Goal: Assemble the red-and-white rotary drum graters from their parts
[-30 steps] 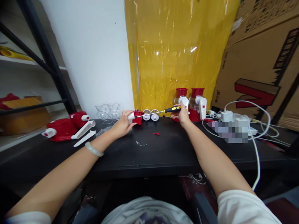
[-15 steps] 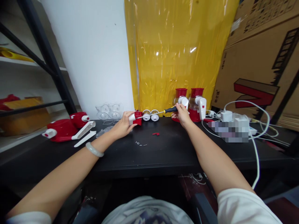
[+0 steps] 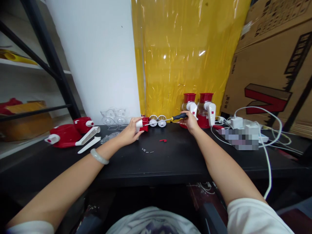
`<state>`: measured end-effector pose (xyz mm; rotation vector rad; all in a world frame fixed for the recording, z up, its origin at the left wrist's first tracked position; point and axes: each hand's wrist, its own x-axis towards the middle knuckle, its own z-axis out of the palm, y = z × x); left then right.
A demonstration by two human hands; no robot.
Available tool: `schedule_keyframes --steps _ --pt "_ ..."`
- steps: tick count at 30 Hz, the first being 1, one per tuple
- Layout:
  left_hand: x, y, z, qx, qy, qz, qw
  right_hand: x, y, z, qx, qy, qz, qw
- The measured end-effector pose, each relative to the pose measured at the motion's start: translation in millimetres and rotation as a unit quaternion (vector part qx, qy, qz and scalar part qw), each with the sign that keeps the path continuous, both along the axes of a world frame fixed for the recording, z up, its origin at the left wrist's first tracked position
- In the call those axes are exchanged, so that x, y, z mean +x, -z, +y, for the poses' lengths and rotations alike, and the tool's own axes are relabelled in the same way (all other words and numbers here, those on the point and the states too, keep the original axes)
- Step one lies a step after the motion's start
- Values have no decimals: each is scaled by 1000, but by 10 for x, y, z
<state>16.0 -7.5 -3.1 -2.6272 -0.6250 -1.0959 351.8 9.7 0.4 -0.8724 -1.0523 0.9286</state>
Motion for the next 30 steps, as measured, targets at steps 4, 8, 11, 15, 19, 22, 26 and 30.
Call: schedule_keyframes --steps 4,8,11,15,19,22,26,30 --pt "1 13 7 -23 2 -17 1000 11 22 24 4 -8 -11 1000" --pt "0 13 13 -32 -6 -19 999 27 57 61 12 2 -31 999" --pt "4 5 2 -40 -11 -15 999 35 72 73 18 16 -39 999" --pt "9 1 -9 -46 -17 -21 999 36 79 61 36 59 -96 993" --pt "9 10 7 -47 -16 -26 998 33 80 63 27 86 -127 988" --pt "11 15 19 -45 -20 -29 998 30 73 78 -3 62 -73 995" --pt "17 9 10 -53 -32 -25 998 16 59 70 -26 22 -17 999" --pt "18 5 -4 -58 -38 -28 997 3 61 51 -5 1 -1 1000"
